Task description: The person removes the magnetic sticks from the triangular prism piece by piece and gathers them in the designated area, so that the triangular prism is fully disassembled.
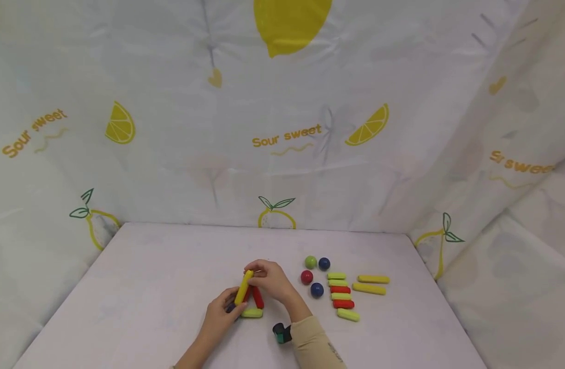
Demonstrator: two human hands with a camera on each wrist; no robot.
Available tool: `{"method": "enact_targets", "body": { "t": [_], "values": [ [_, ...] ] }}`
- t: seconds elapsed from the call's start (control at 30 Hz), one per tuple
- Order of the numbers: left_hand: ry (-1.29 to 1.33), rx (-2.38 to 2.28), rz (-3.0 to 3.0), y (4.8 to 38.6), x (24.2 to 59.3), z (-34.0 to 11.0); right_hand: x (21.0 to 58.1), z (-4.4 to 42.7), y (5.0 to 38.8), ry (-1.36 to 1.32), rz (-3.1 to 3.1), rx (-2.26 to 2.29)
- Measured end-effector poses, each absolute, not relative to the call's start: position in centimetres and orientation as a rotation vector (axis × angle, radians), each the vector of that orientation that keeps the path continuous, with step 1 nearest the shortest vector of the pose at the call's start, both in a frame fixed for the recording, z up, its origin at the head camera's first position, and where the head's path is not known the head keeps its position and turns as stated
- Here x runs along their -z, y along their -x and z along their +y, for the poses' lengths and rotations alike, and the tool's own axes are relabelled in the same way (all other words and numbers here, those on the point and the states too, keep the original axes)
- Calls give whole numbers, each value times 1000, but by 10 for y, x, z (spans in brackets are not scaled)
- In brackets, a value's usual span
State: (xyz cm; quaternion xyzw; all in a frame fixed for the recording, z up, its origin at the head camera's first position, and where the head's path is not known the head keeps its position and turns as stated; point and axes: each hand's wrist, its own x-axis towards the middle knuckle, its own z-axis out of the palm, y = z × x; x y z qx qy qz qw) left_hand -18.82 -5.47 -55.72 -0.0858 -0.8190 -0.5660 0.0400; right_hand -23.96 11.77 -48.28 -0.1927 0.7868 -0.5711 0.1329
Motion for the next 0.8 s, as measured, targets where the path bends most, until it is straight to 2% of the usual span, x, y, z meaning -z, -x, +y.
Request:
{"method": "enact_targets", "body": {
  "t": [0.17, 0.53, 0.8],
  "values": [
    [293, 1641, -2604, 188, 557, -57, 468, 118, 232, 474, 2259, 1712],
    [260, 1593, -2663, 188, 554, -55, 505, 125, 245, 375, 2282, 1867],
    [234, 1592, -2651, 186, 555, -54, 503, 146, 243, 252, 2145, 2163]
  ]
}}
